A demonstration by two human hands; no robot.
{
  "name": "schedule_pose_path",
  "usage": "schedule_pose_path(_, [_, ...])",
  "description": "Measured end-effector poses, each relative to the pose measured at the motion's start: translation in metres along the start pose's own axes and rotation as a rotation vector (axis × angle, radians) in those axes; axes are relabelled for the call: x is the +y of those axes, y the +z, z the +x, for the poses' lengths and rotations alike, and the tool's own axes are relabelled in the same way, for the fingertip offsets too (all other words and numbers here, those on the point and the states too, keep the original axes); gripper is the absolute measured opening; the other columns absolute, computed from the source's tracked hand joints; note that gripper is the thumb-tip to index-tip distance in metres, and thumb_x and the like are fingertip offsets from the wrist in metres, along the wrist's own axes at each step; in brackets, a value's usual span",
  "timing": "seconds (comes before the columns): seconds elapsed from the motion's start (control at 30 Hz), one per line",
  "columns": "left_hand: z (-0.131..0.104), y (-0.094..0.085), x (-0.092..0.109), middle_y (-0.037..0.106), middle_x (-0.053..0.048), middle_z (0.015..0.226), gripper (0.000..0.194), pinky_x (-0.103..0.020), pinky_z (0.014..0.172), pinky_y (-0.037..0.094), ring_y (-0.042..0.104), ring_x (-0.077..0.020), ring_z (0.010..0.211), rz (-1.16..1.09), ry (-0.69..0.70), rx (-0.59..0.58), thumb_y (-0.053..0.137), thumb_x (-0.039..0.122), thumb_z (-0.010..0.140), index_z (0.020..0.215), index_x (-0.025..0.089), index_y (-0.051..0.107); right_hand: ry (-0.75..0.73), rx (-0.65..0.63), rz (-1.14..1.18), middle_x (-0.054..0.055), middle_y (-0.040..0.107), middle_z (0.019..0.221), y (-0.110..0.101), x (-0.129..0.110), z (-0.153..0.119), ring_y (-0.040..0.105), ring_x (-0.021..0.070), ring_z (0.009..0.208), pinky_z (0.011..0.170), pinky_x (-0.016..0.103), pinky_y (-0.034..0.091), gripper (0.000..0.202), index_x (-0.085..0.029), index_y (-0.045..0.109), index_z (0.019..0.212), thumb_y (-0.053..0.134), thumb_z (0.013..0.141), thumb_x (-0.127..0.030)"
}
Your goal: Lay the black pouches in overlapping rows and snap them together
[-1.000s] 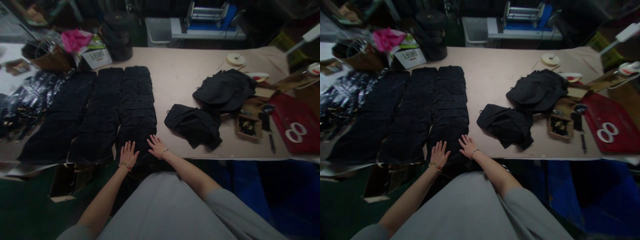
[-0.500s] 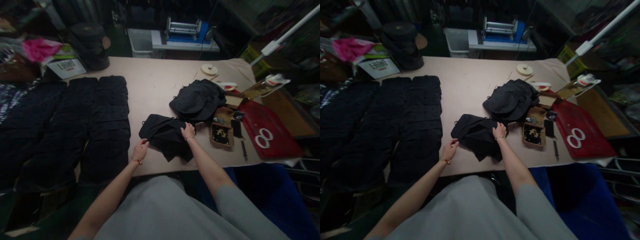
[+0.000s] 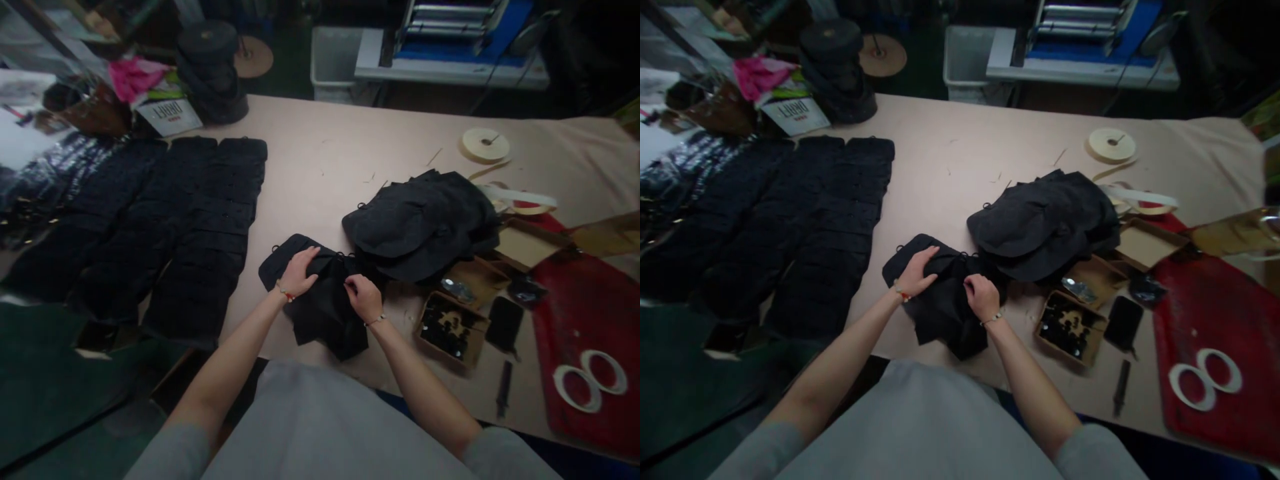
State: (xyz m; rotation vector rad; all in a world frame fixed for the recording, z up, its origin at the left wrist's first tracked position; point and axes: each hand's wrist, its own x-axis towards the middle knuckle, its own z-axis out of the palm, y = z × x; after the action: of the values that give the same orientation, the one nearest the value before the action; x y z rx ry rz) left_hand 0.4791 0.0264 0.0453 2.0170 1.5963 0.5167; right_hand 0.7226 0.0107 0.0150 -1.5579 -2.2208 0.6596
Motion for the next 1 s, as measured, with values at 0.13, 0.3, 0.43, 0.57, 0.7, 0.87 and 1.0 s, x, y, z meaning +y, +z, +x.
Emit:
schedule_pose_path(0.13, [0.029,0.006,0.028,0.038,-0.01,0.149,0.081,-0.048,0.111,0.03,0.03,-0.0303,0.138,0.141,0.058,-0.223,0.067,0.023,0.073,0.146,0.025,0.033,-0.073,-0.057,0.088,0.009,0.068,0.097,-0.011,0.001,0.007,0.06,0.0235,0.091,0.084,0.036,0.046,0.013,-0.02,0.061,0.087,0.048,0.089,-0.02])
schedule_pose_path(0.3, [0.021,-0.004,0.044,0.032,-0.01,0.153,0.053,-0.054,0.112,0.023,0.019,-0.0352,0.143,-0.026,0.111,-0.318,0.078,0.026,0.062,0.113,0.024,0.063,-0.231,-0.222,0.518,0.008,0.069,0.101,-0.056,-0.01,0.007,0.065,0.0209,0.093,0.085,0.037,0.05,0.006,-0.023,0.058,0.087,0.053,0.089,-0.025])
schedule_pose_path(0.43, [-0.029,-0.044,0.055,0.05,-0.014,0.139,0.049,-0.047,0.104,0.038,0.047,-0.0312,0.127,-0.557,0.111,-0.381,0.081,0.036,0.063,0.105,0.02,0.061,-0.111,-0.276,0.923,0.004,0.068,0.089,-0.095,-0.023,0.021,0.065,0.0175,0.083,0.076,0.031,0.052,0.013,-0.024,0.053,0.086,0.062,0.086,-0.033])
schedule_pose_path(0.57, [-0.066,-0.056,0.046,0.067,-0.009,0.108,0.083,-0.04,0.087,0.049,0.065,-0.0207,0.093,-0.822,-0.156,-0.397,0.075,0.036,0.071,0.142,0.024,0.035,-0.043,-0.433,1.123,0.0,0.062,0.08,-0.095,-0.043,0.063,0.06,0.0124,0.071,0.067,0.024,0.05,0.025,-0.022,0.052,0.082,0.071,0.079,-0.038])
schedule_pose_path(0.7, [-0.066,-0.052,0.04,0.046,-0.012,0.141,0.087,-0.046,0.105,0.038,0.044,-0.0306,0.128,-0.623,-0.165,-0.183,0.084,0.037,0.057,0.136,0.026,0.047,-0.178,-0.843,1.203,0.001,0.063,0.081,-0.085,-0.085,0.092,0.062,0.0125,0.077,0.072,0.025,0.05,0.027,-0.02,0.052,0.082,0.072,0.079,-0.038])
schedule_pose_path(0.87, [-0.079,-0.081,0.071,0.058,-0.008,0.127,0.061,-0.04,0.1,0.044,0.054,-0.0275,0.115,-0.551,-0.196,-0.143,0.083,0.035,0.056,0.112,0.021,0.062,-0.374,-1.126,1.219,0.006,0.068,0.089,-0.103,-0.122,0.09,0.066,0.0145,0.085,0.078,0.029,0.052,0.02,-0.016,0.057,0.091,0.066,0.085,-0.034])
schedule_pose_path(1.0, [-0.117,-0.104,0.081,0.068,0.0,0.094,0.044,-0.032,0.08,0.052,0.063,-0.0197,0.088,-0.666,-0.482,-0.184,0.078,0.038,0.064,0.102,0.02,0.063,-0.335,-0.911,1.043,0.006,0.07,0.094,-0.107,-0.112,0.102,0.066,0.0158,0.085,0.078,0.029,0.052,0.023,-0.016,0.063,0.103,0.061,0.088,-0.034])
